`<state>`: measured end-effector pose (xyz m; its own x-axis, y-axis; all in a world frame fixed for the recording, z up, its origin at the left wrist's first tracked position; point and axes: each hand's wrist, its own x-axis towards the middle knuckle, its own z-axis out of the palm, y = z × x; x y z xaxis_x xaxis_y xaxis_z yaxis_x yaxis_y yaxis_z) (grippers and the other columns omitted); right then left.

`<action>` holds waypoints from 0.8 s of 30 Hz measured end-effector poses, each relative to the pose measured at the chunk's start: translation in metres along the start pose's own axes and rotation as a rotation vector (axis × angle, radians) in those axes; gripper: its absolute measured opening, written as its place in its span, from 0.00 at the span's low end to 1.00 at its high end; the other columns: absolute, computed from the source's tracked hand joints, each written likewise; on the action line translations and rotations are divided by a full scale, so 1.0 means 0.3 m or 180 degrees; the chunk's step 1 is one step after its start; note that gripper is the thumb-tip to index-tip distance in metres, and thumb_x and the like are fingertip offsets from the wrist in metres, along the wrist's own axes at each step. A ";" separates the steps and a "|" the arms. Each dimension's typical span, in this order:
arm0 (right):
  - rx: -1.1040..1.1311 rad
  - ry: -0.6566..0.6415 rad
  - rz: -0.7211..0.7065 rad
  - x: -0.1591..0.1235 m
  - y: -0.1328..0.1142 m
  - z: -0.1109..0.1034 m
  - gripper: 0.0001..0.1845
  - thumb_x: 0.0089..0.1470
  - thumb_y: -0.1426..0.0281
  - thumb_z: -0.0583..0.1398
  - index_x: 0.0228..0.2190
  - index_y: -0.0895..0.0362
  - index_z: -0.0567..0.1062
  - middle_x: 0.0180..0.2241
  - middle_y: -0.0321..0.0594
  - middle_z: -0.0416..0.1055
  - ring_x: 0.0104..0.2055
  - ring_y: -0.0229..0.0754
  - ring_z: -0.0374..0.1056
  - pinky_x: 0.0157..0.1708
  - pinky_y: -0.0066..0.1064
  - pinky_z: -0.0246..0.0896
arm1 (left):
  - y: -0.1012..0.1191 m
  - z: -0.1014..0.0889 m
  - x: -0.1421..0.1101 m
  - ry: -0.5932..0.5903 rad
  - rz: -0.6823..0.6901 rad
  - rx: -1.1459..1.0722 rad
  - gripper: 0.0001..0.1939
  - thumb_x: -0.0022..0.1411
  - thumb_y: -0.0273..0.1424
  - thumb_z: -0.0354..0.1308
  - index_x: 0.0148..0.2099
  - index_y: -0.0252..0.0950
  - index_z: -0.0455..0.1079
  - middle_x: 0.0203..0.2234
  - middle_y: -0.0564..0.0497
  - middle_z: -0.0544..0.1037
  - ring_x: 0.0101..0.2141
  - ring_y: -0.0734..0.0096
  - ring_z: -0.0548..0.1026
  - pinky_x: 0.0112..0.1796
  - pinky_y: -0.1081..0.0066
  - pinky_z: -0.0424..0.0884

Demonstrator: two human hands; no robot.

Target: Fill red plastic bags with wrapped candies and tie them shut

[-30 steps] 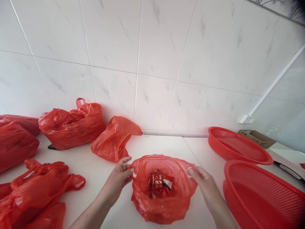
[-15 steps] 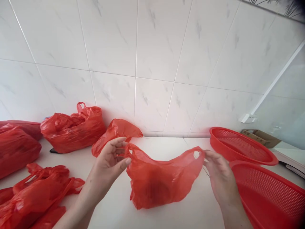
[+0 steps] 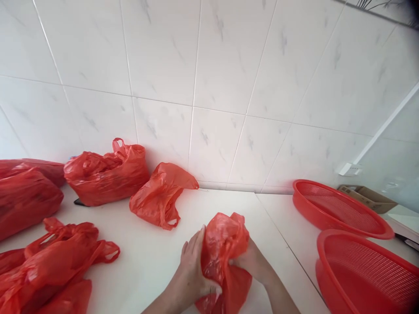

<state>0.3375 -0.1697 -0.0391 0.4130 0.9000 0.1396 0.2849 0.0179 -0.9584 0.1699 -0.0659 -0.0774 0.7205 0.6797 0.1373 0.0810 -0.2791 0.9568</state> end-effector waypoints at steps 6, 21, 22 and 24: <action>0.1969 0.0883 0.0451 0.046 0.037 -0.041 0.15 0.48 0.58 0.64 0.33 0.56 0.77 0.34 0.42 0.77 0.39 0.49 0.72 0.41 0.40 0.66 | 0.033 -0.050 0.094 0.0177 -0.0612 -0.2122 0.15 0.57 0.41 0.57 0.42 0.37 0.72 0.36 0.47 0.80 0.39 0.54 0.77 0.42 0.59 0.71; 0.2448 -0.0265 0.0802 0.036 -0.022 0.066 0.11 0.42 0.69 0.65 0.28 0.52 0.69 0.16 0.27 0.63 0.19 0.34 0.61 0.21 0.26 0.56 | -0.038 -0.009 0.079 0.0066 -0.1412 -0.4031 0.11 0.60 0.37 0.59 0.40 0.36 0.67 0.32 0.47 0.79 0.36 0.61 0.79 0.41 0.63 0.72; 0.2119 -0.0403 0.0885 0.029 -0.028 0.081 0.17 0.42 0.69 0.66 0.36 0.50 0.69 0.19 0.29 0.67 0.22 0.37 0.64 0.24 0.28 0.58 | -0.040 -0.008 0.076 0.0037 -0.1388 -0.4006 0.11 0.60 0.37 0.58 0.41 0.36 0.67 0.31 0.47 0.79 0.34 0.62 0.79 0.39 0.64 0.73; 0.1428 -0.0529 0.0909 0.020 -0.027 0.109 0.32 0.43 0.68 0.65 0.50 0.47 0.63 0.24 0.31 0.71 0.27 0.40 0.67 0.29 0.32 0.61 | -0.045 -0.009 0.071 0.0002 -0.1328 -0.3923 0.11 0.60 0.37 0.58 0.40 0.37 0.67 0.30 0.49 0.78 0.31 0.65 0.78 0.36 0.66 0.72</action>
<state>0.3093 -0.1503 -0.0388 0.2674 0.9522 -0.1475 -0.2297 -0.0857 -0.9695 0.1825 -0.0459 -0.0865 0.7943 0.5639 -0.2261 -0.3847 0.7548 0.5312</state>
